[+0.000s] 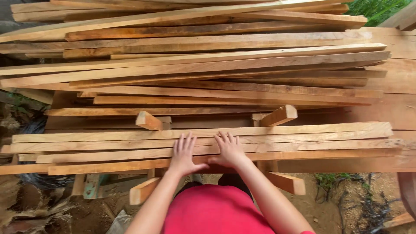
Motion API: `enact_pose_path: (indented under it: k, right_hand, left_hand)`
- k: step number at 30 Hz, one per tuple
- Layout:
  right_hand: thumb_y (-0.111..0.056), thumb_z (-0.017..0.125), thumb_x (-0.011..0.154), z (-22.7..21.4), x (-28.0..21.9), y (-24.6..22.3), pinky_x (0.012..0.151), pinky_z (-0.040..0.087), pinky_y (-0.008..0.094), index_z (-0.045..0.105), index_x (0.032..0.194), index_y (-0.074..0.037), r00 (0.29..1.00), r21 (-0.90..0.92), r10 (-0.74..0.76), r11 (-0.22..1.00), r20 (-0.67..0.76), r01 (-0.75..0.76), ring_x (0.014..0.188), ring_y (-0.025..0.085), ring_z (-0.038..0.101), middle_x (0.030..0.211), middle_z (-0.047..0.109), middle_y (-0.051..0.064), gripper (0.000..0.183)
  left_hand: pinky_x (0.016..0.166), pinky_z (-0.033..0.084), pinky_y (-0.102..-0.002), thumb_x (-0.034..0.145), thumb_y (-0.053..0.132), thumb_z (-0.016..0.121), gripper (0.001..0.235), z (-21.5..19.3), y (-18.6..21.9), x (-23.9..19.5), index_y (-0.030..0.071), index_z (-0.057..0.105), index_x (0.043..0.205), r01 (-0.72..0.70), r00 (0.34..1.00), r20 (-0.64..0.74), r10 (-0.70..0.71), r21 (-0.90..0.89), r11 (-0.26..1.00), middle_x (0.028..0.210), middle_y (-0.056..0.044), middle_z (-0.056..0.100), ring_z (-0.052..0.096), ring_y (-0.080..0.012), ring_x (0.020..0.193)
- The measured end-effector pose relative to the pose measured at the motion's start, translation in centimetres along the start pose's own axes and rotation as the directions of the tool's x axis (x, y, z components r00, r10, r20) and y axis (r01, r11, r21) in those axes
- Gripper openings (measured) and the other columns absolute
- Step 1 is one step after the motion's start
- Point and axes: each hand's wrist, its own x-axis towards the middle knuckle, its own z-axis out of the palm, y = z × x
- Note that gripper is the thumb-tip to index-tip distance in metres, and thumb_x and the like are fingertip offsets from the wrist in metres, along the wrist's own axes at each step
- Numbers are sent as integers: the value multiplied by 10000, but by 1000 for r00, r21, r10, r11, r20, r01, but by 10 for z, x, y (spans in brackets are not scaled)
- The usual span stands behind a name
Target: The person arranges several long wooden planks on a wooden rack, aligning them by hand. They then use black zip ties to secure the stack of planks together, wrapping and tightening the ties around the wood.
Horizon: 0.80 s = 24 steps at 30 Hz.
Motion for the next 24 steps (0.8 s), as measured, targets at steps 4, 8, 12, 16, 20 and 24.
enact_pose_path:
  k: [4, 8, 12, 16, 20, 24]
  right_hand:
    - [-671, 860, 663, 11, -13, -19, 1222, 174, 650, 131, 1654, -164, 998, -64, 49, 997, 50, -46, 1552, 455, 55, 1715, 66, 136, 1331]
    - [-558, 900, 632, 63, 6, 18, 1214, 139, 664, 129, 1650, -194, 999, -275, -16, 961, -49, 2, 1559, 410, 43, 1718, 64, 109, 1328]
    - [-650, 857, 571, 103, 31, 58, 1172, 141, 713, 333, 1585, -271, 898, -393, -270, 911, -348, 122, 1535, 393, 187, 1666, 284, 43, 1203]
    - [-631, 879, 512, 94, 32, 61, 1161, 210, 692, 388, 1565, -277, 853, -374, -334, 910, -401, 180, 1508, 429, 247, 1638, 347, 58, 1214]
    - [-623, 863, 559, 87, 21, 48, 1158, 203, 701, 394, 1562, -284, 855, -335, -339, 919, -393, 210, 1508, 445, 239, 1643, 333, 72, 1158]
    - [-657, 849, 597, 65, 3, 34, 1190, 136, 683, 449, 1524, -265, 903, -135, -211, 976, -375, 173, 1539, 378, 205, 1661, 307, 40, 1083]
  left_hand:
    - [1266, 61, -571, 594, 806, 800, 1387, 20, -10, -1, 104, 202, 1631, -46, 998, 48, 38, 167, 985, 1732, -130, 33, 16, -431, 1563]
    - [1248, 94, -580, 561, 493, 915, 1387, 76, -35, 15, 110, 124, 1634, -54, 990, -96, 102, 411, 910, 1715, -149, 29, 45, -446, 1544]
    - [1200, 212, -573, 547, 716, 781, 1323, 128, -74, 39, 206, 211, 1627, -77, 871, -379, 312, 522, 850, 1687, -101, 212, 272, -388, 1489]
    - [1161, 260, -547, 609, 282, 718, 1117, 92, -60, 34, 274, 247, 1623, -98, 859, -384, 339, 527, 844, 1660, -37, 283, 310, -337, 1470]
    - [1155, 271, -561, 580, 163, 654, 1041, 84, -56, 22, 299, 361, 1569, -108, 887, -352, 300, 473, 874, 1665, -28, 298, 317, -340, 1475]
    - [1193, 250, -620, 565, 305, 829, 1120, 60, -25, 7, 284, 345, 1574, 12, 966, -243, 93, 398, 917, 1690, -10, 246, 236, -320, 1536]
